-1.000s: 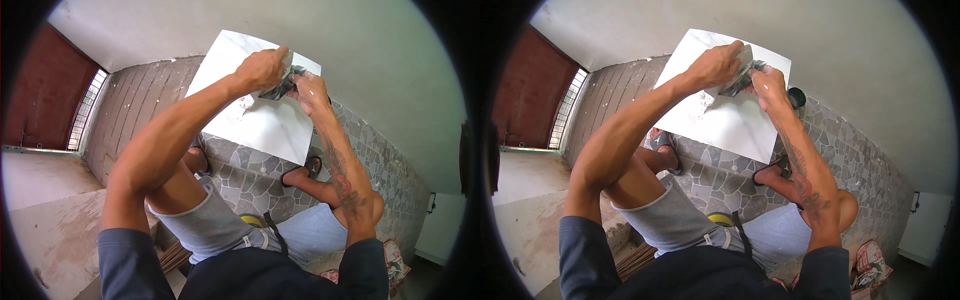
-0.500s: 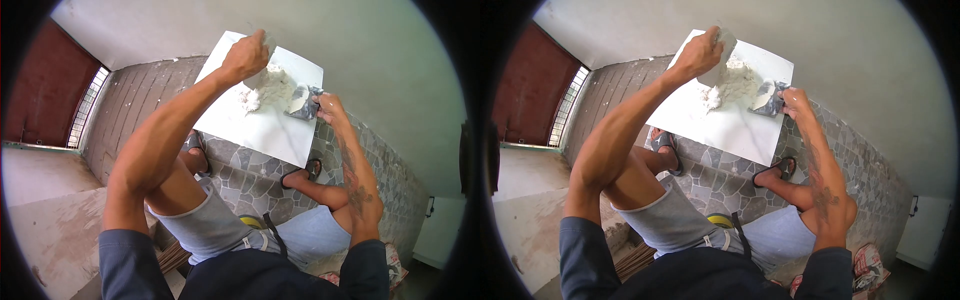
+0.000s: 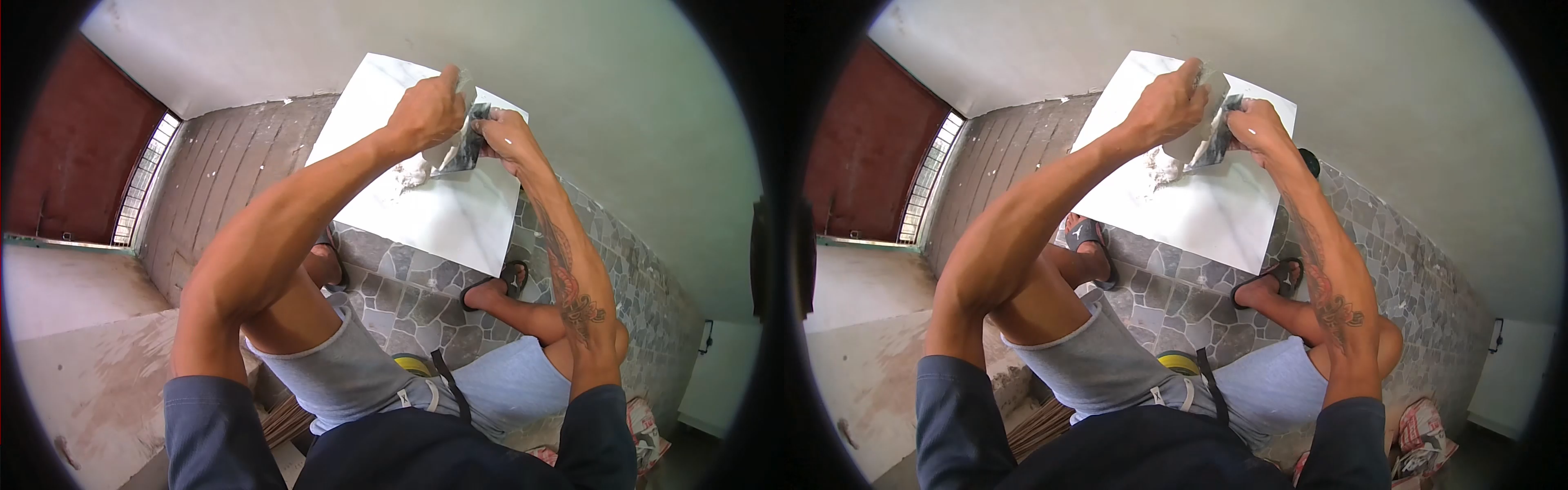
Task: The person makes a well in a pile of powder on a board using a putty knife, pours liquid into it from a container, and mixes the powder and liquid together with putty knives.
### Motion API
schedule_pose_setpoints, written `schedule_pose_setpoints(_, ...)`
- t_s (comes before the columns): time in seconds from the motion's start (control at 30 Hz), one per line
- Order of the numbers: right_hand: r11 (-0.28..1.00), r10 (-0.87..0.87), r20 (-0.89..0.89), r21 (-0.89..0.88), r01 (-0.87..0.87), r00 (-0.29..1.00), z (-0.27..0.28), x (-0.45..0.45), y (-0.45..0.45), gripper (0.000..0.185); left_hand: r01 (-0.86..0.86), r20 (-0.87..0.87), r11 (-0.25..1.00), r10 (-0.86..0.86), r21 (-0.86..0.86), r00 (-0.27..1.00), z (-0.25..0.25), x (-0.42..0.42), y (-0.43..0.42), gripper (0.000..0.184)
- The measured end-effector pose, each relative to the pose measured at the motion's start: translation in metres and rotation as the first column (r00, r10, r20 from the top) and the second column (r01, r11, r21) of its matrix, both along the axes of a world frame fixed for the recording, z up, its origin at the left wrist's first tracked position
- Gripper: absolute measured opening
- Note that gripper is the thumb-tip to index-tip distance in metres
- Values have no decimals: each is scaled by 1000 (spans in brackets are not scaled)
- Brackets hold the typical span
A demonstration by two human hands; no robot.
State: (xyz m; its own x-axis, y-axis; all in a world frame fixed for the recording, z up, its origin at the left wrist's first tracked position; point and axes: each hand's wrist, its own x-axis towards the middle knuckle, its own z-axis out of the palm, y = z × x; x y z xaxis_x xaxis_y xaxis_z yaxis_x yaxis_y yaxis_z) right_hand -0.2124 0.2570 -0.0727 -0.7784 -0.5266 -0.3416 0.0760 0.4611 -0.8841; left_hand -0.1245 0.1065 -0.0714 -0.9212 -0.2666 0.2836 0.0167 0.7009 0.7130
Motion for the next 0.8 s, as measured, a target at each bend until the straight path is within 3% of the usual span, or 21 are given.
schedule_pose_setpoints(0.27,991,44,-94,-121,-56,995,30,14,-1,27,-94,-24,994,93,-54,995,-7,-3,-14,29)
schedule_pose_setpoints(0.37,998,-20,-83,-61,15,996,46,-2,19,29,-133,33,990,134,-39,990,-3,1,-25,31)
schedule_pose_setpoints(0.6,963,-148,26,229,138,989,-28,-121,87,20,-198,87,979,194,44,977,4,14,-49,35)
schedule_pose_setpoints(0.7,949,-161,63,284,137,985,-46,-139,85,20,-206,94,974,197,95,976,1,14,-54,37)
schedule_pose_setpoints(0.8,975,-68,94,219,46,993,-73,-156,57,21,-219,98,969,209,112,973,4,17,-54,37)
